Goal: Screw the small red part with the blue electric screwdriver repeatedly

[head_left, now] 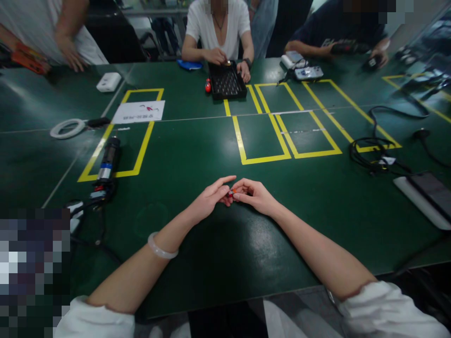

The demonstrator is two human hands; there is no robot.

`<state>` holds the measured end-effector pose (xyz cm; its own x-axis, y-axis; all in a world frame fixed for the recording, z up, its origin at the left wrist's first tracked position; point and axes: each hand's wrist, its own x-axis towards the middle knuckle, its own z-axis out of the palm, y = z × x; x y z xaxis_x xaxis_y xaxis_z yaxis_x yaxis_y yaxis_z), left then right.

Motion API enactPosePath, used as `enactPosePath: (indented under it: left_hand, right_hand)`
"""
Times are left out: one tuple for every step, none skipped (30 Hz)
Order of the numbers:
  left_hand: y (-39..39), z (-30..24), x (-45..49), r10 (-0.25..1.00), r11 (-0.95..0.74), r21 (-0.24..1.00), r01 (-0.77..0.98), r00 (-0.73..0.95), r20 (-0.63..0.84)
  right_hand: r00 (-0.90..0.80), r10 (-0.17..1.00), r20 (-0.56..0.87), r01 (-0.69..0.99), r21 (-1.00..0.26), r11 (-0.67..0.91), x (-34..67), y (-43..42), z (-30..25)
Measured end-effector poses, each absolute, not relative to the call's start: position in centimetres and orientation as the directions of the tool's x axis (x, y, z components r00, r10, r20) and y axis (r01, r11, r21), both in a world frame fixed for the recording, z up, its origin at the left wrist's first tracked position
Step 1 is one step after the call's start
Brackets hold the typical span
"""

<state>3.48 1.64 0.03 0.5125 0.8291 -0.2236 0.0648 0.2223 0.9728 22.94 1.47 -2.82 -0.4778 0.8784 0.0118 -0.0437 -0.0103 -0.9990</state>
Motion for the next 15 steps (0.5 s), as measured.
enactPosePath:
  left_hand:
    - [1.58, -0.14, 3.36, 0.834, 0.252, 0.967, 0.036, 0.499, -0.236]
    - [1.53, -0.28, 3.22, 0.837, 0.276, 0.961, 0.018, 0.487, -0.250]
    - [1.49, -0.38, 3.10, 0.839, 0.293, 0.956, 0.011, 0.477, -0.262]
    - [1.46, -0.45, 2.99, 0.839, 0.303, 0.953, 0.012, 0.470, -0.272]
    - [1.44, -0.48, 2.91, 0.840, 0.307, 0.951, 0.017, 0.465, -0.280]
    - [1.42, -0.48, 2.86, 0.839, 0.308, 0.951, 0.024, 0.463, -0.284]
    - [1.42, -0.45, 2.83, 0.837, 0.307, 0.951, 0.033, 0.466, -0.286]
    - [1.41, -0.41, 2.82, 0.835, 0.302, 0.952, 0.044, 0.470, -0.286]
    - [1.40, -0.36, 2.81, 0.835, 0.291, 0.955, 0.056, 0.471, -0.282]
    - [1.40, -0.31, 2.81, 0.837, 0.276, 0.959, 0.071, 0.473, -0.276]
    - [1.39, -0.27, 2.81, 0.838, 0.258, 0.962, 0.087, 0.475, -0.268]
    - [1.38, -0.24, 2.79, 0.839, 0.242, 0.965, 0.103, 0.478, -0.262]
    - [1.36, -0.24, 2.78, 0.840, 0.229, 0.967, 0.115, 0.478, -0.256]
    - [1.33, -0.25, 2.77, 0.843, 0.221, 0.968, 0.120, 0.475, -0.251]
    - [1.29, -0.28, 2.77, 0.848, 0.216, 0.969, 0.119, 0.470, -0.247]
  right_hand:
    - [-0.473, 0.881, 0.012, -0.047, -0.999, -0.011, 22.92, 1.49, -2.81]
    - [-0.463, 0.886, 0.014, -0.047, -0.999, -0.009, 22.90, 1.51, -2.80]
    - [-0.452, 0.892, 0.015, -0.045, -0.999, -0.007, 22.88, 1.52, -2.77]
    - [-0.442, 0.897, 0.015, -0.042, -0.999, -0.004, 22.86, 1.53, -2.73]
    - [-0.434, 0.901, 0.015, -0.037, -0.999, -0.001, 22.84, 1.52, -2.68]
    - [-0.428, 0.904, 0.016, -0.031, -1.000, 0.002, 22.82, 1.50, -2.63]
    - [-0.425, 0.905, 0.018, -0.025, -1.000, 0.008, 22.80, 1.47, -2.59]
    - [-0.426, 0.905, 0.022, -0.017, -1.000, 0.016, 22.78, 1.43, -2.56]
    - [-0.426, 0.904, 0.027, -0.010, -1.000, 0.026, 22.77, 1.38, -2.55]
    - [-0.426, 0.904, 0.033, -0.001, -0.999, 0.036, 22.75, 1.34, -2.56]
    - [-0.428, 0.903, 0.039, 0.006, -0.999, 0.047, 22.74, 1.29, -2.60]
    - [-0.431, 0.901, 0.046, 0.010, -0.998, 0.055, 22.71, 1.26, -2.64]
    - [-0.434, 0.899, 0.051, 0.008, -0.998, 0.061, 22.68, 1.23, -2.69]
    - [-0.437, 0.898, 0.055, 0.002, -0.998, 0.062, 22.65, 1.21, -2.74]
    - [-0.438, 0.897, 0.057, -0.008, -0.998, 0.059, 22.61, 1.19, -2.76]
